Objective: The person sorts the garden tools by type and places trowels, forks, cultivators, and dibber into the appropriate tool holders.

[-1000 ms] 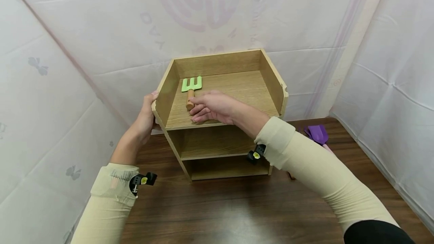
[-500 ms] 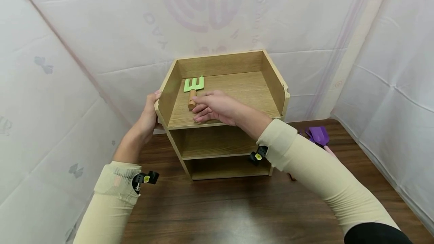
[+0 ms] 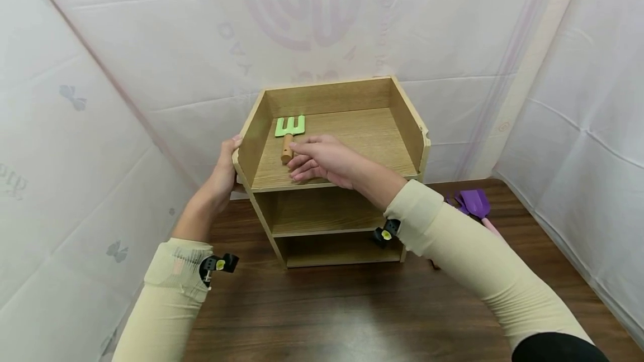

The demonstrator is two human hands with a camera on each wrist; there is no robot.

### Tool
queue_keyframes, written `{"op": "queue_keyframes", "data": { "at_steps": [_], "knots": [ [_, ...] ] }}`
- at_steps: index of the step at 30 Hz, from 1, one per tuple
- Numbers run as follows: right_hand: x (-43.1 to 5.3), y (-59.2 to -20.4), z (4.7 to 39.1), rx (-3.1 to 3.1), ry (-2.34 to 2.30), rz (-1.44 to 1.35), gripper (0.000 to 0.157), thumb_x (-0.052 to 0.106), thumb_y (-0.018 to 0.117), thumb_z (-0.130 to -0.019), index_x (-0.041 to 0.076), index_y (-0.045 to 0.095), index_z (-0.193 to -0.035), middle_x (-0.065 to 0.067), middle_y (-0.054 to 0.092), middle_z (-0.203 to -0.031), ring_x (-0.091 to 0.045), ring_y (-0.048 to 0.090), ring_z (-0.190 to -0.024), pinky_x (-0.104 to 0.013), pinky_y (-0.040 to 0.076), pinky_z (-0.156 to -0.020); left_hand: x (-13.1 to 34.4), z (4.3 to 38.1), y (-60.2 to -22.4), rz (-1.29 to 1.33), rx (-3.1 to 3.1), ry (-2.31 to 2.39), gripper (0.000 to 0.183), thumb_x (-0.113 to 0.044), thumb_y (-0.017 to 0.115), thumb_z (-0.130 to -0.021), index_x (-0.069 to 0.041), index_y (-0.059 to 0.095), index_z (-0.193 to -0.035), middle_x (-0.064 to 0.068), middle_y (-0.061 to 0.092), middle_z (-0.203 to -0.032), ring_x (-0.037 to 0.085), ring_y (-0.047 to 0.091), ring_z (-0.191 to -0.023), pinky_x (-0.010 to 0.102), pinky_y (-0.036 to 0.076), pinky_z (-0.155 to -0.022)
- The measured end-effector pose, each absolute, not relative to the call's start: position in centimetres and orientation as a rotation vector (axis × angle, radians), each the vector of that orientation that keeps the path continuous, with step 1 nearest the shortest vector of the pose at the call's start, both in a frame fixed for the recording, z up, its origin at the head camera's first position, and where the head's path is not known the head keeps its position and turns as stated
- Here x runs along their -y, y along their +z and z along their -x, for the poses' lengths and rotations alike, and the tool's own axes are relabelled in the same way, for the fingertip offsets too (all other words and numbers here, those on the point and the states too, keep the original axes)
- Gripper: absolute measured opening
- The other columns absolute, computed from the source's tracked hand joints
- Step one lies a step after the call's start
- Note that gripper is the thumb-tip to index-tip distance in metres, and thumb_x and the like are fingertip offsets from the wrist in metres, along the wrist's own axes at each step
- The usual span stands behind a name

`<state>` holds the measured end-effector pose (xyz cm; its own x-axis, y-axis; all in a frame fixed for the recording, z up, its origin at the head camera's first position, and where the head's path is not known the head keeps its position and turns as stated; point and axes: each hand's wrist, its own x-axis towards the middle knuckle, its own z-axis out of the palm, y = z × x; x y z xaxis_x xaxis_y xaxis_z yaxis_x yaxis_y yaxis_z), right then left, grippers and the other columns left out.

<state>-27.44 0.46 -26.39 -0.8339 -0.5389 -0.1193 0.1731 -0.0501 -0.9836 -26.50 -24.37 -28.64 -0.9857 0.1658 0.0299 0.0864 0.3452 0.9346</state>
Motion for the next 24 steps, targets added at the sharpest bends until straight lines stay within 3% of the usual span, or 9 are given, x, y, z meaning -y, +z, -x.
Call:
{"op": "queue_keyframes", "data": {
  "at_steps": [24],
  "knots": [
    [-1.6,-26.6,26.9,-1.731,-1.973,0.487,0.043,0.021,0.054,-0.112,-0.009,0.051,-0.143,-0.012,0.070,-0.104,-0.018,0.074,-0.084,-0.027,0.065,-0.081,24.2,26.5,-28.5,-0.227,-2.496,1.755,0.073,-0.068,0.012,-0.101,-0.033,0.019,-0.165,0.016,0.048,-0.120,0.026,0.059,-0.093,0.041,0.054,-0.070]
  ]
}}
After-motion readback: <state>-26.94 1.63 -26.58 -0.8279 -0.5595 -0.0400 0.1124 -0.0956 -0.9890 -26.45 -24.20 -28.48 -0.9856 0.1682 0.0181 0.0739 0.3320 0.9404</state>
